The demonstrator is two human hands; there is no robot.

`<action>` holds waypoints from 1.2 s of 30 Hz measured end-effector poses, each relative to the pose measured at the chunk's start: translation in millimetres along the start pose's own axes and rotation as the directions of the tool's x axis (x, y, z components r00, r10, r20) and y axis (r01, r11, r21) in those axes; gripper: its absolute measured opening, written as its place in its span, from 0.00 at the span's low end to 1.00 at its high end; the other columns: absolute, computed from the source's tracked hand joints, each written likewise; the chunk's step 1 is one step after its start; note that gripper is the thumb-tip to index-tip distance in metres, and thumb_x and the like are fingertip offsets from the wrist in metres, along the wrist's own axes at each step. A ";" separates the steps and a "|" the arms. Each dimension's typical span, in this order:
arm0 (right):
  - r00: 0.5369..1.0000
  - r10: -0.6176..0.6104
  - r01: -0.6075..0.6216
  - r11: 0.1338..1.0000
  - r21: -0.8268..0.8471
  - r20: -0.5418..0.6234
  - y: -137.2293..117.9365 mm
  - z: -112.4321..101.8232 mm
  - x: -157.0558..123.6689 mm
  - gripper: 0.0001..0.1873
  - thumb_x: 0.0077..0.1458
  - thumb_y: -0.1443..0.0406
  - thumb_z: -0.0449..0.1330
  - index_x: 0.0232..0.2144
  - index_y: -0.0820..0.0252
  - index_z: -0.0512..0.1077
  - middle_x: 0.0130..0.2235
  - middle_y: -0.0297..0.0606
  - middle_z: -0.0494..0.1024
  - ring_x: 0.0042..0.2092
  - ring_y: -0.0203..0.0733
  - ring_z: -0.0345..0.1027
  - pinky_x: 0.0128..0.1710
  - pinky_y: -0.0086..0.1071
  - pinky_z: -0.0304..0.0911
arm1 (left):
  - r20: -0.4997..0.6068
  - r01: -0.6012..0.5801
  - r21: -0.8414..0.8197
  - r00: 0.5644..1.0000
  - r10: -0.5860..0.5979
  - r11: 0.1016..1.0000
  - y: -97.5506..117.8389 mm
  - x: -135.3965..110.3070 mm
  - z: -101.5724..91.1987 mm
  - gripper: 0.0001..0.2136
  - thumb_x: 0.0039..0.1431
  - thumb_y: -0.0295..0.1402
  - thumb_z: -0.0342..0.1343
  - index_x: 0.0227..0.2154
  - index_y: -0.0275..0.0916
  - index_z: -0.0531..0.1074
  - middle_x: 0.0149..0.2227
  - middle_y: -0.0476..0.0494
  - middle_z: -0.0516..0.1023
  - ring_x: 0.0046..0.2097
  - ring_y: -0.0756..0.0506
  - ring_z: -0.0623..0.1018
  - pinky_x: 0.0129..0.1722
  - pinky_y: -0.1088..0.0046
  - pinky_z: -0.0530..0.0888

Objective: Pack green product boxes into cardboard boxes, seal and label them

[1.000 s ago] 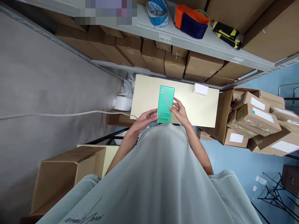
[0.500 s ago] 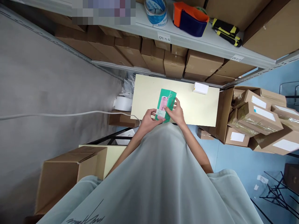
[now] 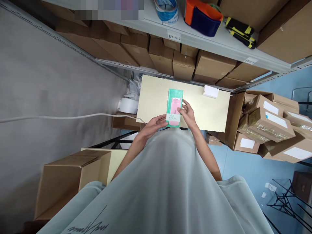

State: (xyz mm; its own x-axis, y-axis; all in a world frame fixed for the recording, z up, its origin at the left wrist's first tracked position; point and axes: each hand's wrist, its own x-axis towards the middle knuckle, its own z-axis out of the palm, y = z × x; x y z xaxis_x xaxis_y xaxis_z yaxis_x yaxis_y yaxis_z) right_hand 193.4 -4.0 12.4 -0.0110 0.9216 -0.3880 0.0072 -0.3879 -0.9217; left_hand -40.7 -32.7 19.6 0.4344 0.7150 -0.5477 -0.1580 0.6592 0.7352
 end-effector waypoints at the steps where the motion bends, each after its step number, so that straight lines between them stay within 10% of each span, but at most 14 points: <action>1: 1.000 0.003 -0.003 1.000 -0.001 0.001 -0.6 0.4 -0.3 0.47 0.58 0.39 0.68 0.72 0.48 0.66 0.59 0.43 0.84 0.60 0.55 0.78 0.61 0.48 0.76 | -0.010 0.001 0.006 1.000 -0.001 1.000 -0.2 0.7 1.6 0.38 0.47 0.50 0.81 0.60 0.40 0.80 0.57 0.33 0.87 0.65 0.30 0.81 0.68 0.47 0.74; 16: 0.996 -0.013 0.000 0.989 -0.151 -0.085 16.3 12.4 4.9 0.63 0.53 0.34 0.73 0.79 0.48 0.54 0.70 0.52 0.73 0.66 0.59 0.74 0.63 0.53 0.77 | -0.402 0.011 0.289 0.909 0.111 0.957 -12.8 4.6 29.0 0.40 0.41 0.46 0.81 0.57 0.40 0.73 0.58 0.34 0.79 0.53 0.37 0.83 0.46 0.60 0.83; 28: 0.999 0.049 -0.050 0.997 0.064 0.003 8.5 8.1 -4.5 0.49 0.58 0.38 0.67 0.73 0.49 0.63 0.62 0.44 0.82 0.63 0.57 0.78 0.66 0.52 0.74 | -0.034 0.041 0.022 0.999 -0.040 0.999 3.6 0.2 8.4 0.38 0.49 0.53 0.80 0.60 0.40 0.78 0.58 0.32 0.84 0.62 0.31 0.82 0.62 0.50 0.78; 36: 0.992 -0.055 0.049 0.997 0.059 0.113 -3.5 -0.4 -6.1 0.50 0.54 0.39 0.73 0.72 0.48 0.66 0.69 0.44 0.76 0.70 0.57 0.71 0.73 0.52 0.67 | -0.025 -0.038 0.055 0.999 0.040 0.998 -4.1 11.5 11.0 0.41 0.44 0.41 0.80 0.62 0.44 0.73 0.61 0.35 0.81 0.65 0.32 0.79 0.62 0.53 0.78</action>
State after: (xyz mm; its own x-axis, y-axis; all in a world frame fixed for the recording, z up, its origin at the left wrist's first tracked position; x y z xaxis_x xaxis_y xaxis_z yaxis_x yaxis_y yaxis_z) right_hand 193.8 -8.3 18.0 -0.1240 0.9343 -0.3342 -0.0529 -0.3426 -0.9380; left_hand -25.3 -29.8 14.7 0.4057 0.7463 -0.5277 -0.1260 0.6175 0.7764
